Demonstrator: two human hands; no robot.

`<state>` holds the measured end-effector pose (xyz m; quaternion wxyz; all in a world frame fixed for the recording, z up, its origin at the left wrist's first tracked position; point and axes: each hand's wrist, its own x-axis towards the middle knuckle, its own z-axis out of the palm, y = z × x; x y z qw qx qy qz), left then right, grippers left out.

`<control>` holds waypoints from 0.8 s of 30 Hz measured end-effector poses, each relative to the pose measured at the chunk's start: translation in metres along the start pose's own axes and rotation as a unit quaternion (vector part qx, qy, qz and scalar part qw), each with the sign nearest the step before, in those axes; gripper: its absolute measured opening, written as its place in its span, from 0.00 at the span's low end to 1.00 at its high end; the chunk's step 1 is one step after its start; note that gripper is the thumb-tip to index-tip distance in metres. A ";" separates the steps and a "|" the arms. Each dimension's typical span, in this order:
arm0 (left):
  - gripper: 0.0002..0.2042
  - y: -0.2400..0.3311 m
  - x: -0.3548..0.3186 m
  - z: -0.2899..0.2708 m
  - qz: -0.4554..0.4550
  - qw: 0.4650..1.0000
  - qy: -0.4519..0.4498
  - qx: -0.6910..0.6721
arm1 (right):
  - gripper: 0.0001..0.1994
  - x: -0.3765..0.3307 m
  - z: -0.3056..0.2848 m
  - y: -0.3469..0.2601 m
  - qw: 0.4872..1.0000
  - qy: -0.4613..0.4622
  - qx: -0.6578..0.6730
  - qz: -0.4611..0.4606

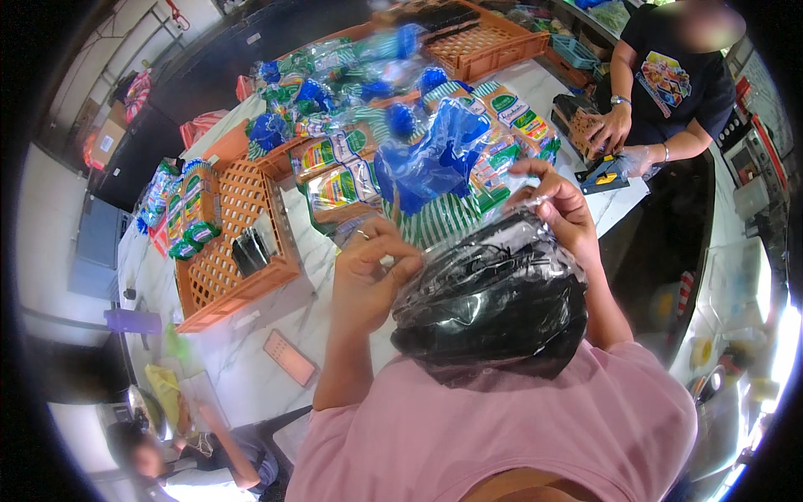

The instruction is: The person packs small, individually wrapped items into clear plastic bags. They repeatedly pick up items from a table, place them into a bag, and then set the filled bag down. Another person is visible in the background working at the same table.

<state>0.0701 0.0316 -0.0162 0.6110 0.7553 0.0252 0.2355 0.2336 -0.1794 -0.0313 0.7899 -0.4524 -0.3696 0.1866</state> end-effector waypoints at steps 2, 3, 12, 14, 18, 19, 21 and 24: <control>0.02 -0.006 0.012 0.007 0.150 0.978 0.090 0.111 | 0.03 0.013 0.003 0.007 0.990 -0.015 -0.123 -0.066; 0.02 -0.005 0.017 0.008 0.147 0.977 0.098 0.118 | 0.02 0.019 0.002 0.010 0.978 -0.021 -0.185 -0.098; 0.05 -0.025 0.026 0.024 -0.087 0.973 -0.065 -0.203 | 0.06 0.040 0.023 0.034 0.973 -0.016 0.105 0.206; 0.05 -0.028 0.027 0.025 -0.047 0.992 0.005 -0.113 | 0.06 0.039 0.021 0.032 0.978 -0.016 0.116 0.173; 0.02 -0.063 0.014 0.015 -0.103 0.969 0.059 -0.219 | 0.06 0.036 -0.026 0.063 0.958 -0.029 0.161 0.234; 0.02 -0.072 0.005 0.012 -0.119 0.967 0.054 -0.217 | 0.06 0.027 -0.026 0.066 0.957 0.023 0.125 0.262; 0.02 -0.089 -0.013 0.012 -0.166 0.961 0.049 -0.218 | 0.05 0.007 -0.057 0.102 0.958 -0.010 0.109 0.265; 0.01 -0.121 -0.026 0.026 -0.138 0.965 0.079 -0.208 | 0.06 -0.006 -0.055 0.114 0.956 0.002 0.097 0.278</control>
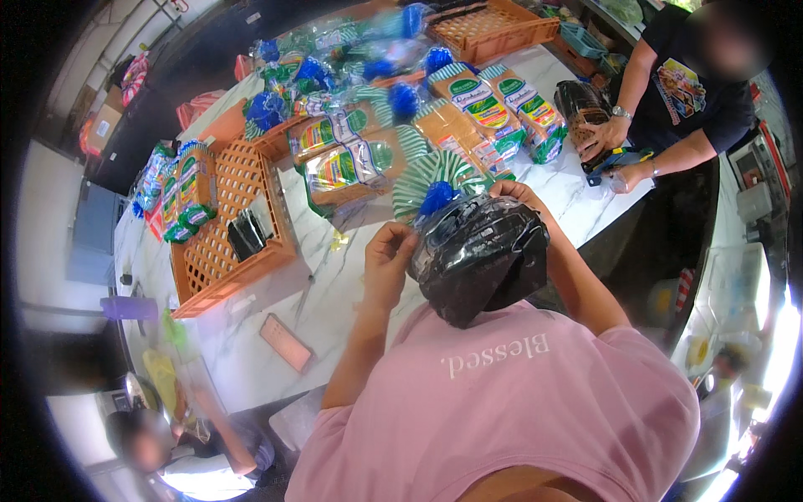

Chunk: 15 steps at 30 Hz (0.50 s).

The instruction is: The person packs small, individually wrapped items into clear plastic bags. They repeatedly pick up items from a table, place them into a bag, and then set the filled bag down. Another person is visible in the background working at the same table.

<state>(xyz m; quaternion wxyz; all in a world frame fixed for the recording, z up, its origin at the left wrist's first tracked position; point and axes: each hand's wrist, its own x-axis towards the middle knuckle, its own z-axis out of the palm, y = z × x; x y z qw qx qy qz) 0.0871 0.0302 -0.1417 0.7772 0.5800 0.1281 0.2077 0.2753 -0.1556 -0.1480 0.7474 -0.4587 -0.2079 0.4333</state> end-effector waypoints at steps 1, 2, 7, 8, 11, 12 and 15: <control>0.02 -0.009 0.002 -0.001 0.038 0.999 0.017 0.028 | 0.06 0.003 -0.003 0.005 1.000 0.002 -0.003 -0.010; 0.02 -0.008 0.007 0.001 0.086 0.989 0.046 0.115 | 0.06 0.007 -0.006 0.008 1.000 0.006 -0.007 -0.023; 0.03 -0.009 0.041 0.000 0.200 0.934 0.122 0.270 | 0.06 0.042 -0.001 0.005 0.980 -0.003 -0.132 -0.149; 0.03 -0.006 0.046 0.002 0.191 0.941 0.123 0.249 | 0.06 0.046 0.003 0.003 0.979 -0.003 -0.138 -0.152; 0.03 0.007 0.052 0.008 0.105 0.971 0.133 0.168 | 0.07 0.059 -0.001 -0.005 0.985 0.015 -0.157 -0.067; 0.03 0.006 0.054 0.008 0.087 0.981 0.129 0.119 | 0.08 0.060 0.002 -0.008 0.984 0.034 -0.156 -0.074; 0.04 -0.002 0.060 0.006 0.048 0.991 0.127 0.019 | 0.10 0.065 0.007 -0.011 0.981 0.083 -0.150 -0.089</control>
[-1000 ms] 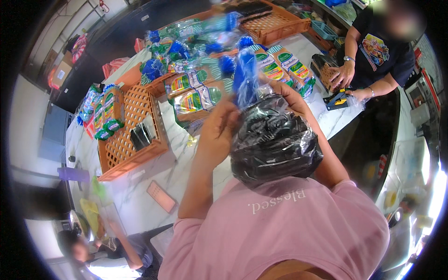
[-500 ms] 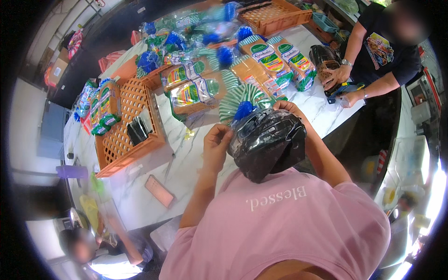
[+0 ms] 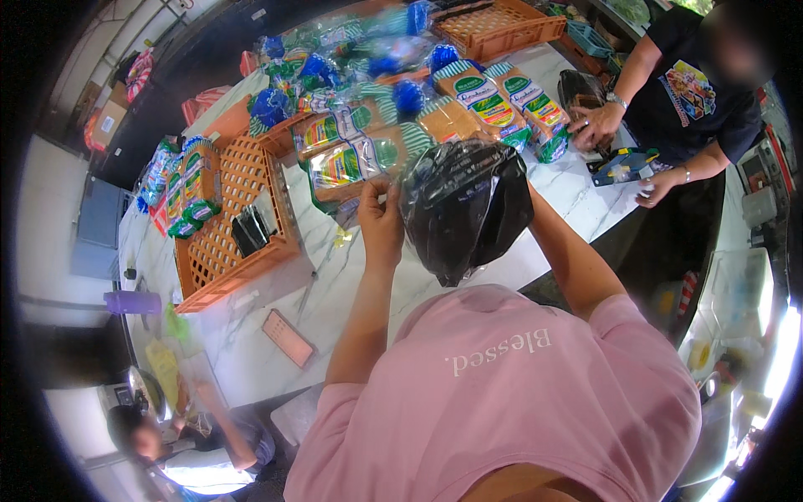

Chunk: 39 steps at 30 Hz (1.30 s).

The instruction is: The person packs small, individually wrapped items into clear plastic bags. They repeatedly pick up items from a table, place them into a bag, and then set the filled bag down. Another person is visible in the background working at the same table.

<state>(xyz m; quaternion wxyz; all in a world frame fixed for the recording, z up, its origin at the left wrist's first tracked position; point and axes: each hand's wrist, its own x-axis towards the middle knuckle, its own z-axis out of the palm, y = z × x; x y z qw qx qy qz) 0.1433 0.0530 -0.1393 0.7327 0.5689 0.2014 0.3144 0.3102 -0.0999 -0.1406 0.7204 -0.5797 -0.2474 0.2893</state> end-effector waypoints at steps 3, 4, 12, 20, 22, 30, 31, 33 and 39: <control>0.05 -0.019 0.008 -0.006 -0.019 0.999 0.006 -0.030 | 0.10 0.003 0.006 0.000 1.000 0.012 0.021 0.001; 0.05 -0.028 0.011 -0.009 -0.037 0.997 0.002 -0.064 | 0.10 0.004 0.010 0.000 0.999 0.015 0.029 0.000; 0.04 -0.015 0.019 -0.002 -0.172 0.966 0.003 -0.192 | 0.10 0.015 0.023 0.003 0.997 0.022 0.074 0.006; 0.04 -0.025 0.051 -0.013 -0.139 0.979 -0.019 -0.149 | 0.11 0.023 0.031 0.000 0.993 0.025 0.117 0.016; 0.03 -0.033 0.063 -0.026 -0.127 0.984 -0.030 -0.123 | 0.11 0.023 0.034 0.001 0.991 0.025 0.130 0.020; 0.08 -0.027 0.050 -0.023 -0.204 0.955 -0.068 -0.203 | 0.12 0.001 0.037 0.017 0.974 0.049 0.212 0.062; 0.11 -0.029 0.049 -0.025 -0.188 0.943 -0.112 -0.250 | 0.12 -0.004 0.032 0.025 0.973 0.059 0.206 0.089; 0.15 -0.038 0.045 -0.029 -0.168 0.911 -0.182 -0.330 | 0.13 -0.015 0.016 0.048 0.972 0.079 0.132 0.179; 0.18 -0.083 0.006 -0.048 -0.206 0.864 -0.163 -0.429 | 0.15 -0.054 0.032 0.082 0.948 0.157 0.237 0.145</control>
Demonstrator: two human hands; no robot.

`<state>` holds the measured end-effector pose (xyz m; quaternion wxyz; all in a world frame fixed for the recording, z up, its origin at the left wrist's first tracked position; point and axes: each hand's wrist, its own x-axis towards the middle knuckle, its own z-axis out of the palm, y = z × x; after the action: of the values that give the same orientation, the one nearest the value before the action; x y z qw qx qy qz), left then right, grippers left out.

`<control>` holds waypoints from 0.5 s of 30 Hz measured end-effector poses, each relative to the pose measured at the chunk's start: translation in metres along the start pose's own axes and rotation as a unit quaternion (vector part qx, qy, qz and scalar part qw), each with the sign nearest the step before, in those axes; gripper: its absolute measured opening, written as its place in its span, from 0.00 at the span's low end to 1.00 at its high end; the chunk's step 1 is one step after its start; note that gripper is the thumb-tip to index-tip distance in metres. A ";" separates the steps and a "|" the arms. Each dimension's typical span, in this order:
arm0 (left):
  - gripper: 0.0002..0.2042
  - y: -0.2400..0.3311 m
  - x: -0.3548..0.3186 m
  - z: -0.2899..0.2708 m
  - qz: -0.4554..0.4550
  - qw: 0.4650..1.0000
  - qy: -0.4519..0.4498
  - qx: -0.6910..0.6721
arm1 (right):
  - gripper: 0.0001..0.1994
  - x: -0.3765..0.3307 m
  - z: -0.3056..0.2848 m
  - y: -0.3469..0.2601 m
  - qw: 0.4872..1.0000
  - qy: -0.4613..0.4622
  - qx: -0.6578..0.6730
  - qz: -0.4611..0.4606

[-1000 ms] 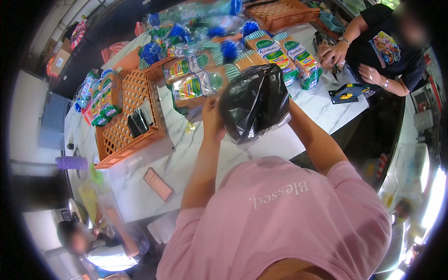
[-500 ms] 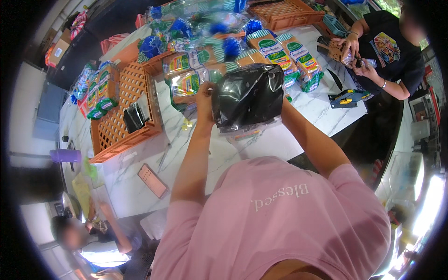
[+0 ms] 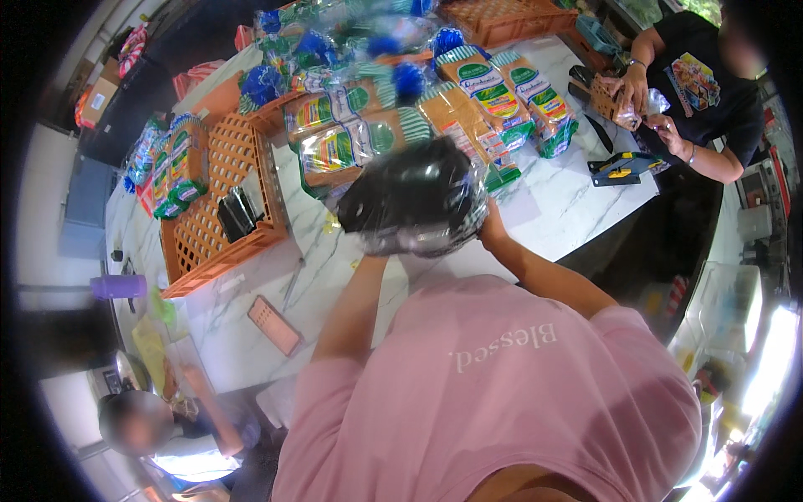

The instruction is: The person packs small, individually wrapped items into clear plastic bags. They repeatedly pick up items from a table, place them into a bag, and then set the filled bag down. Another person is visible in the background working at the same table.

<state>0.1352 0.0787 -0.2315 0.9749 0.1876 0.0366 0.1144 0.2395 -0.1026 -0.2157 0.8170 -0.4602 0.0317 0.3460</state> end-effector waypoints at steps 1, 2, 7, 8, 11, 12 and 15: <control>0.18 -0.003 -0.006 -0.007 0.000 1.000 0.010 -0.004 | 0.15 0.002 -0.007 0.005 0.991 -0.029 -0.125 -0.050; 0.19 -0.006 -0.012 -0.014 0.001 1.000 0.022 -0.003 | 0.15 0.002 -0.012 0.006 0.963 -0.055 -0.246 -0.097; 0.17 -0.028 -0.047 -0.016 0.063 0.939 0.174 0.289 | 0.17 -0.017 -0.027 -0.015 0.955 -0.021 -0.281 0.096; 0.15 -0.031 -0.050 -0.002 0.028 0.929 0.205 0.307 | 0.17 -0.018 -0.032 -0.012 0.963 -0.013 -0.249 0.101; 0.11 -0.046 -0.051 0.003 -0.020 0.894 0.278 0.351 | 0.14 -0.002 -0.054 0.016 0.963 -0.004 -0.264 0.058; 0.11 -0.053 -0.050 -0.010 0.039 0.836 0.266 0.478 | 0.13 0.003 -0.056 0.021 0.957 -0.005 -0.288 0.044; 0.10 -0.064 -0.047 -0.050 0.217 0.587 0.154 0.764 | 0.09 0.023 -0.075 0.042 0.876 0.012 -0.478 0.066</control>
<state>0.0971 0.0274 -0.3003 0.3988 0.8457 0.2178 0.2797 0.2522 -0.1346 -0.2981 0.4719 -0.7957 -0.0978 0.3668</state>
